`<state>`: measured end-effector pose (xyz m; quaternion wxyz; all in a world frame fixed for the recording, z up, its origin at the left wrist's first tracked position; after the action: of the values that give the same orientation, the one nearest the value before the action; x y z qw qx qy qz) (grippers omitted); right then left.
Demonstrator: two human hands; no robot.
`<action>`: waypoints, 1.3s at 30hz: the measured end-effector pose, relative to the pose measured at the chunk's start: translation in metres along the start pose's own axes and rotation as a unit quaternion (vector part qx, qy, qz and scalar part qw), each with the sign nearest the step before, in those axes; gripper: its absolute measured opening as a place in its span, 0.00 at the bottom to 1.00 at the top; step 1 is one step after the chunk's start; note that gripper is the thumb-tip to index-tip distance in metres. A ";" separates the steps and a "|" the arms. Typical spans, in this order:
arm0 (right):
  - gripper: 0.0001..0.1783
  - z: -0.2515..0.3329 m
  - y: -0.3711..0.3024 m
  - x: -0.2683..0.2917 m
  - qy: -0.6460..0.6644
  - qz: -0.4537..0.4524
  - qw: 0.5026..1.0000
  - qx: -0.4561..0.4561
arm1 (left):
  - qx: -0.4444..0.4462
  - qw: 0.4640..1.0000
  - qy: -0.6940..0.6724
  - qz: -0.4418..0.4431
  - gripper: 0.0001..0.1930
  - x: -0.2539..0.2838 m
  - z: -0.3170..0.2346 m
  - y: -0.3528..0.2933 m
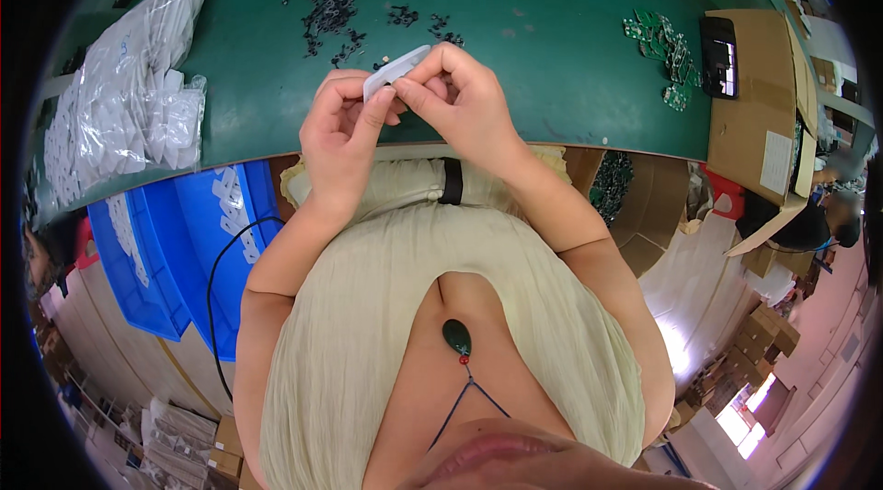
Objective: Assembling PCB components into plastic housings on a production line.
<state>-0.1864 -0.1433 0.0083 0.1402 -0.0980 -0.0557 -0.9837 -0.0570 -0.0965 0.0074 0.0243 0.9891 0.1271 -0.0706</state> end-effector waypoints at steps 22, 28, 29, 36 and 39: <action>0.09 0.010 0.008 -0.004 0.101 0.165 0.981 -0.024 | 0.057 0.993 -0.085 0.056 0.03 0.013 0.001 -0.011; 0.09 0.008 0.000 -0.018 0.028 0.144 0.989 0.001 | 0.071 0.995 -0.065 0.034 0.08 0.031 0.000 -0.023; 0.10 0.005 -0.001 -0.020 0.005 0.135 0.991 -0.004 | 0.057 0.997 -0.045 0.019 0.11 0.038 0.000 -0.025; 0.12 0.000 0.021 -0.023 0.000 0.142 0.987 0.075 | 0.066 0.973 -0.046 -0.215 0.11 0.128 0.001 -0.044; 0.10 -0.018 0.055 0.010 -0.161 -0.031 0.979 0.121 | -0.027 0.916 -0.012 -0.400 0.11 0.231 0.020 -0.069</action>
<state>-0.1830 -0.2007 -0.0030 0.1091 -0.2361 -0.1989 -0.9449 0.1443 0.0258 -0.0482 0.0226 0.8538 0.5135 -0.0825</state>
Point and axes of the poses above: each hand's wrist, its own y-axis towards the middle knuckle, its own x-axis out of the back of the hand, z = x × y, the point moved 4 cm from there along y, towards the middle knuckle, and after that the axes turned 3 degrees about -z, right-handed, at the moved point
